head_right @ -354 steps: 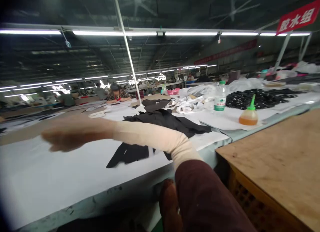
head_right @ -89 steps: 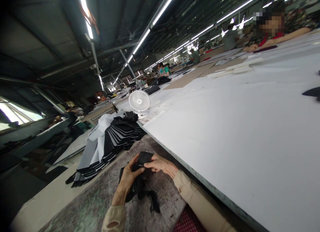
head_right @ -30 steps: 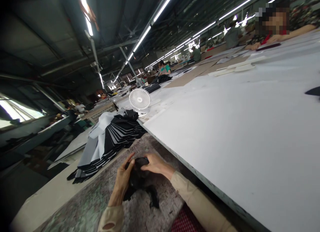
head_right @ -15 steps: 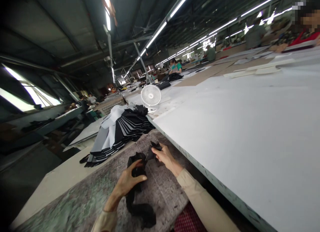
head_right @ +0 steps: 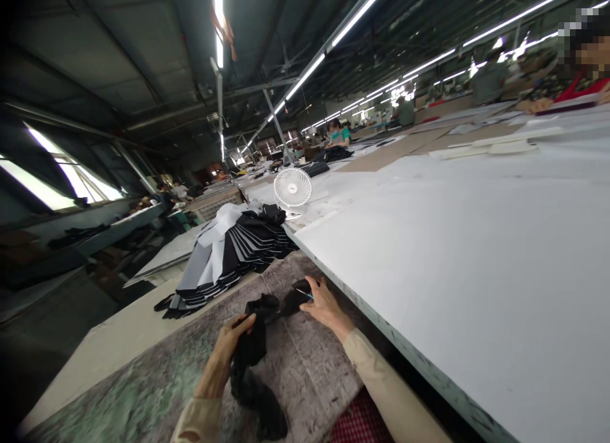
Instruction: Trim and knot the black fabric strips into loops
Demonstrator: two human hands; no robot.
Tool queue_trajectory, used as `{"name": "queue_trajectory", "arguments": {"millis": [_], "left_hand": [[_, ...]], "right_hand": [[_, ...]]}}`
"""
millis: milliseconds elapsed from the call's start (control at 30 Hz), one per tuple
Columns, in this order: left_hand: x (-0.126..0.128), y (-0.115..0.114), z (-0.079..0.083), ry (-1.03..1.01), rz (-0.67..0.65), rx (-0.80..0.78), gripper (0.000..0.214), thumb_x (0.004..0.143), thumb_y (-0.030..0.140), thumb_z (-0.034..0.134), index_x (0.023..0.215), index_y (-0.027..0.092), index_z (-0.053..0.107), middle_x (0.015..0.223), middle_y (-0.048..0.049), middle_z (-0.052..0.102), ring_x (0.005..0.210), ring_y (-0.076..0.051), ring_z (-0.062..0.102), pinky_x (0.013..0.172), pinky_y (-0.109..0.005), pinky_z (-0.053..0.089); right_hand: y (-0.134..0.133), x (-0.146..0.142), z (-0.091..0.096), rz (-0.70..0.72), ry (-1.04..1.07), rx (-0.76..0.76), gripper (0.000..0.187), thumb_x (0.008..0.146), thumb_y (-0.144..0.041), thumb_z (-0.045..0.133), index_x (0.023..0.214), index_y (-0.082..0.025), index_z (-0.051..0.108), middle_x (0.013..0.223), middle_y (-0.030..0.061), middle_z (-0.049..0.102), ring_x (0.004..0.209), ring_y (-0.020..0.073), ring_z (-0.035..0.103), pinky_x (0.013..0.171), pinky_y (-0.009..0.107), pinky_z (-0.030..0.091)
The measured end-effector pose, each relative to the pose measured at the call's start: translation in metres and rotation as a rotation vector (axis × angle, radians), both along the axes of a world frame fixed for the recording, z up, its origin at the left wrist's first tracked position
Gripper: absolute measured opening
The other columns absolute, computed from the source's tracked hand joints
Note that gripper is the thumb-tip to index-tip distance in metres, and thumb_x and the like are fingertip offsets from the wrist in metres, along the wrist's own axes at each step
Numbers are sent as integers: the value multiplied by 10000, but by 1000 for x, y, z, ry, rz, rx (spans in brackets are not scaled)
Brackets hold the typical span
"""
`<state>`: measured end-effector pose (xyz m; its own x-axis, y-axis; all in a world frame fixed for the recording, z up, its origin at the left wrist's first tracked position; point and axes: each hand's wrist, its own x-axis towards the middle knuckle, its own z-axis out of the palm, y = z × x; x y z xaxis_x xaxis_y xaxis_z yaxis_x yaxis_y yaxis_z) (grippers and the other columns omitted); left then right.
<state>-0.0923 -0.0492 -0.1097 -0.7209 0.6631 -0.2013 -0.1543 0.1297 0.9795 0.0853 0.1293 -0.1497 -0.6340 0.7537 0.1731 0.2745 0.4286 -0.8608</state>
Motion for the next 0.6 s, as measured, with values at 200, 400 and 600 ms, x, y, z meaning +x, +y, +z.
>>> {"name": "queue_trajectory", "arguments": {"millis": [200, 400, 600], "left_hand": [[3, 4, -9, -157, 119, 122, 203, 583, 300, 730, 670, 161, 610, 593, -5, 645, 537, -143, 599, 556, -245, 482], [9, 13, -10, -231, 173, 195, 195, 584, 259, 727, 717, 178, 608, 634, 5, 666, 567, -144, 624, 573, -248, 498], [24, 34, -17, -225, 169, 201, 225, 555, 201, 739, 743, 161, 622, 619, 1, 667, 550, -155, 634, 561, -253, 505]], "right_hand": [[3, 8, 19, 83, 309, -174, 591, 837, -358, 525, 1392, -205, 393, 1269, 100, 530, 1161, 244, 496, 982, 413, 393], [-5, -3, 18, -59, 286, -63, 472, 876, -413, 462, 1292, -200, 526, 1357, 106, 447, 1233, 237, 427, 1024, 379, 351], [-17, -7, 25, -3, 340, -103, 412, 912, -387, 387, 1219, -182, 571, 891, 72, 629, 825, 176, 564, 785, 299, 430]]}}
